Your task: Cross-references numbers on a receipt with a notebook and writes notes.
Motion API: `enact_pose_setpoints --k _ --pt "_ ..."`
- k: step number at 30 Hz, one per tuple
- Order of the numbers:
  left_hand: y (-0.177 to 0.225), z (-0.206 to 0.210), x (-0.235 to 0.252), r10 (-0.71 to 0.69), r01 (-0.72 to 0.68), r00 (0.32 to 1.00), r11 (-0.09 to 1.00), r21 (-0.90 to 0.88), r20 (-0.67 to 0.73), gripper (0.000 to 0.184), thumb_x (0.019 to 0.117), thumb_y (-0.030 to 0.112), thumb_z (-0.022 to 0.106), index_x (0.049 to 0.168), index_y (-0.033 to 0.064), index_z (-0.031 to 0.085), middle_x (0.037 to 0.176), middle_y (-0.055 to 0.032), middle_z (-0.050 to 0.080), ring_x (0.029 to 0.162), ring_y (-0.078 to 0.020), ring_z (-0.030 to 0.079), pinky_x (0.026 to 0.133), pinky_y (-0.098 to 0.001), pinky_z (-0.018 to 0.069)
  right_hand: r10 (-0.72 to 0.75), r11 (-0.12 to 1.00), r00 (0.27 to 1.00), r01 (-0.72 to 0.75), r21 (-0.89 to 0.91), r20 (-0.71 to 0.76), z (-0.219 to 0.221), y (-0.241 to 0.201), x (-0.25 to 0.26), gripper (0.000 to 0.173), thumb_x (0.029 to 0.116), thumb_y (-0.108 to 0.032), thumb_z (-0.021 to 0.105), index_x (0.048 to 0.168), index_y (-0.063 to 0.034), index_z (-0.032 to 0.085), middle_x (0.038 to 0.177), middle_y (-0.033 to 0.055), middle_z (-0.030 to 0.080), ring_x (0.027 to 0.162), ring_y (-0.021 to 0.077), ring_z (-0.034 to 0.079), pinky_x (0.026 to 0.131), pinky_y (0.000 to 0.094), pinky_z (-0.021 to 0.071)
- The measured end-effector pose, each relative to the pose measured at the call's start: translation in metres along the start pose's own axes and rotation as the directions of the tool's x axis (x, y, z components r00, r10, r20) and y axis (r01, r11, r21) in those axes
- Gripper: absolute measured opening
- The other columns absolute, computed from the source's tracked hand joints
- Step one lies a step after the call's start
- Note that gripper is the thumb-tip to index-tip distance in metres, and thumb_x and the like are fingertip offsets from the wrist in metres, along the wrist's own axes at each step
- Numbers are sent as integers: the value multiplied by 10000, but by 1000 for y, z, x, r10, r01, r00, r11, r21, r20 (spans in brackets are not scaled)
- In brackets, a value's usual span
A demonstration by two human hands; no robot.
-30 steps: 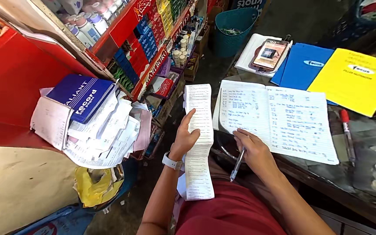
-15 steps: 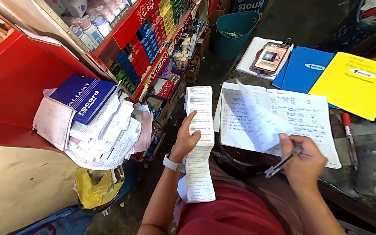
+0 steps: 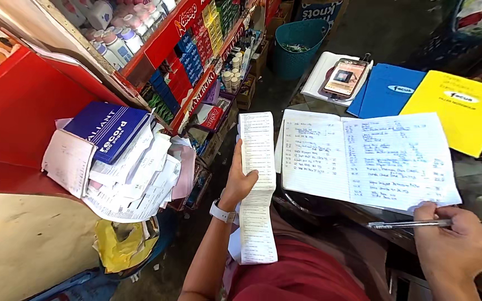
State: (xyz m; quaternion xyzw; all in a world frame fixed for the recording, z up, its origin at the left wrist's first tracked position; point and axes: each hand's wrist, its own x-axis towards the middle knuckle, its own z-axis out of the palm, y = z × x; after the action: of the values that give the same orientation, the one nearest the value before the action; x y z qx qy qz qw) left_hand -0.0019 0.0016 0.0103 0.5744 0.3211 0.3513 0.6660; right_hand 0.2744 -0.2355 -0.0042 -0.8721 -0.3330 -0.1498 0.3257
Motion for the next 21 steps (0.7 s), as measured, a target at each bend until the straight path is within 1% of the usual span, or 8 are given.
enact_pose_setpoints --k 3,6,9,11,15,18,21 --pt "2 0 0 -4 4 1000 1000 12 -7 970 858 -88 562 1644 131 38 1550 -194 415 1238 -195 623 1001 -378 566 7 1000 1000 -7 -10 23 2 6 -2 333 1028 -138 556 921 166 641 807 317 645 738 349 639 717 446 488" --pt "0 -1 0 23 -23 1000 999 35 -9 971 856 -89 568 1643 116 38 1573 -200 382 1274 -196 599 1021 -377 555 19 1000 999 -19 -4 49 3 11 -3 317 1017 -130 557 929 165 634 825 328 643 749 374 641 723 479 492" --pt "-1 -1 1 29 -29 1000 999 25 -2 978 853 -92 565 1643 107 25 1592 -199 354 1297 -196 581 1034 -371 544 24 1000 998 -24 -10 60 5 13 -4 323 1015 -142 560 933 161 638 834 328 649 766 381 651 729 481 496" --pt "0 0 2 25 -25 1000 1000 13 3 980 848 -100 559 1641 100 21 1572 -205 382 1271 -197 602 1017 -372 556 27 1000 998 -26 -7 63 6 15 -4 330 1018 -150 562 943 162 638 839 321 653 777 369 655 735 471 495" --pt "-1 1 2 30 -30 999 1000 1 16 982 845 -110 552 1638 91 10 1573 -209 377 1276 -199 599 1023 -372 553 15 1000 998 -15 -7 53 6 15 -5 315 1016 -141 562 924 150 639 812 308 644 746 357 641 708 459 487" --pt "-1 0 2 34 -34 999 999 3 18 986 840 -110 555 1636 69 1 1578 -217 371 1280 -207 598 1020 -379 557 20 1000 998 -19 -18 59 6 14 -5 316 1010 -146 563 923 147 643 802 300 644 734 365 642 697 481 483" --pt "-2 0 1 31 -31 999 1000 0 21 990 832 -106 557 1632 56 -5 1590 -218 347 1292 -207 589 1019 -378 556 26 999 997 -24 -22 74 6 15 -6 316 1012 -153 566 942 145 646 834 315 652 774 396 659 724 502 497"
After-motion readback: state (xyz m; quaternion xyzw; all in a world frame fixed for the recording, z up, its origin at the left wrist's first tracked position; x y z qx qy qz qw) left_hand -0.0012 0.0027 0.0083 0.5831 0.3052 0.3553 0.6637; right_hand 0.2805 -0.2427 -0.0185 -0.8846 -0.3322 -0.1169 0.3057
